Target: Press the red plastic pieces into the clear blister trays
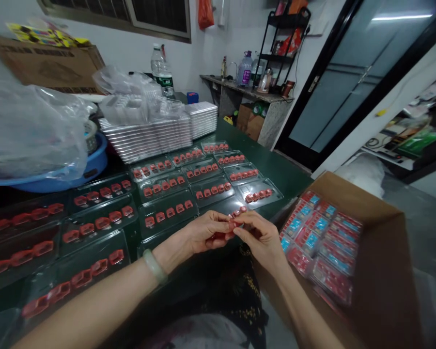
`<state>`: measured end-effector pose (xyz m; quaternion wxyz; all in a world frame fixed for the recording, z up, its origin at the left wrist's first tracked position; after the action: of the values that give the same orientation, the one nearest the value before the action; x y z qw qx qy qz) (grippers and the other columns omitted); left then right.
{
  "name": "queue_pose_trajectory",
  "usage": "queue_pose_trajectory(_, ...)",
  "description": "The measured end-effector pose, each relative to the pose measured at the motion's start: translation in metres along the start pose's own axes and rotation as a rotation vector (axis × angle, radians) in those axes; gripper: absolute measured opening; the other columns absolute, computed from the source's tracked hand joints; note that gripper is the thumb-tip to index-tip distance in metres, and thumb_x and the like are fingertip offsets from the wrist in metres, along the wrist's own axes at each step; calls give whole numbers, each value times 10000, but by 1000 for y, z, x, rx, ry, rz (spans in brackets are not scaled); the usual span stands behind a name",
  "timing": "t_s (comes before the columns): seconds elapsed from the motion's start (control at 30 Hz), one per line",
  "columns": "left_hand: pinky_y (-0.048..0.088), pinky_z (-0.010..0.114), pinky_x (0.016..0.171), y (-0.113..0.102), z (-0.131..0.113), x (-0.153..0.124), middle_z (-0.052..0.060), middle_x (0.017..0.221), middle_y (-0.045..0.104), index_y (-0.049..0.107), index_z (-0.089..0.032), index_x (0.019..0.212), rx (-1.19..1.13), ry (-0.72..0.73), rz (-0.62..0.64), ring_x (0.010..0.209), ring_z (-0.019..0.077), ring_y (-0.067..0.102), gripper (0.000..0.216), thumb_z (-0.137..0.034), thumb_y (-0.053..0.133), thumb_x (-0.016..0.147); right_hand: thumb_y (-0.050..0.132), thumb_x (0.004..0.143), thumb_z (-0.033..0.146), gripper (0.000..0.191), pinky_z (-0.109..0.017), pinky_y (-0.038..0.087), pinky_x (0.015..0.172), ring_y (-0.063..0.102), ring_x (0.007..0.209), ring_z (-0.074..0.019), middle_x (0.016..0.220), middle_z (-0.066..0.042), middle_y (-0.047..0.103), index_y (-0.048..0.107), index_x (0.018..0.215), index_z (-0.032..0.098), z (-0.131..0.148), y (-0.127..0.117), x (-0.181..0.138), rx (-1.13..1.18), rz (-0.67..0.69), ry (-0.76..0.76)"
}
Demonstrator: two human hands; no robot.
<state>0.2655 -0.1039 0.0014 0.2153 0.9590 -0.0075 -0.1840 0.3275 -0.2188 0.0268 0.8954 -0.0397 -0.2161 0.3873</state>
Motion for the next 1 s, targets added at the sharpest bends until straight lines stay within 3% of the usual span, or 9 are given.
queue_pose_trajectory(0.1, 156, 169, 353, 5, -2, 10, -37, 487, 427, 591, -106, 681, 141, 41, -40, 370, 18, 303, 257, -349, 659, 634, 563, 750, 205, 125, -292, 443, 686, 549, 772, -157, 832, -42, 592, 639, 850, 210, -1, -8, -7, -12, -43, 7)
queue_pose_trajectory(0.23, 151, 165, 334, 7, -10, 20, -53, 443, 405, 590, -112, 640, 343, 138, -156, 355, 20, 288, 280, -377, 676, 602, 570, 745, 227, 106, -242, 430, 583, 544, 658, -121, 791, -24, 600, 641, 817, 196, -12, -22, -13, 15, -75, 122)
queue_pose_trajectory(0.33, 127, 155, 320, 3, -7, 28, -43, 502, 424, 585, -124, 688, 131, 38, -154, 363, 24, 323, 272, -389, 630, 651, 568, 743, 281, 172, -223, 395, 491, 508, 554, -99, 769, -24, 611, 634, 868, 184, -36, -55, -1, -38, -194, 191)
queue_pose_trajectory(0.43, 183, 142, 332, -7, -2, 29, 6, 654, 504, 592, -122, 794, -152, -68, -180, 444, 40, 422, 215, -300, 614, 676, 559, 730, 341, 254, -229, 391, 494, 519, 554, -117, 728, -36, 630, 633, 883, 152, -72, -106, 27, -309, -347, 169)
queue_pose_trajectory(0.47, 214, 140, 343, -11, -2, 28, 24, 704, 523, 593, -120, 827, -206, -75, -194, 483, 51, 455, 205, -261, 607, 678, 540, 735, 358, 272, -235, 401, 514, 534, 578, -128, 732, -43, 637, 635, 870, 142, -85, -122, 39, -447, -368, 147)
queue_pose_trajectory(0.57, 290, 150, 380, -20, -5, 19, 56, 780, 547, 590, -125, 896, -267, -35, -204, 585, 96, 522, 213, -177, 565, 691, 544, 713, 353, 273, -258, 419, 573, 563, 638, -160, 736, -70, 650, 648, 795, 115, -124, -153, 68, -552, -351, 134)
queue_pose_trajectory(0.73, 298, 157, 363, -31, -10, 3, 70, 765, 557, 593, -111, 866, -229, -1, -247, 599, 127, 546, 173, -147, 529, 710, 547, 705, 347, 244, -256, 414, 605, 572, 638, -160, 724, -65, 651, 666, 751, 139, -158, -159, 91, -673, -221, 103)
queue_pose_trajectory(1.0, 360, 155, 393, -44, -13, -11, 56, 807, 573, 610, -138, 859, -200, -62, -401, 635, 143, 587, 167, -146, 578, 695, 508, 771, 298, 214, -229, 393, 638, 549, 692, -139, 792, -59, 606, 658, 836, 159, -152, -149, 99, -895, 15, 59)
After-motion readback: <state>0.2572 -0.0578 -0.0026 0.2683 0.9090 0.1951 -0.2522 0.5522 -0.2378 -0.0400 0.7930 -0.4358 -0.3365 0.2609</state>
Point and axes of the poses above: each hand's wrist, its own x-axis towards the middle knuckle, its own y-axis out of the palm, z = x × y, the point moved 4 cm from there along x, towards the middle knuckle
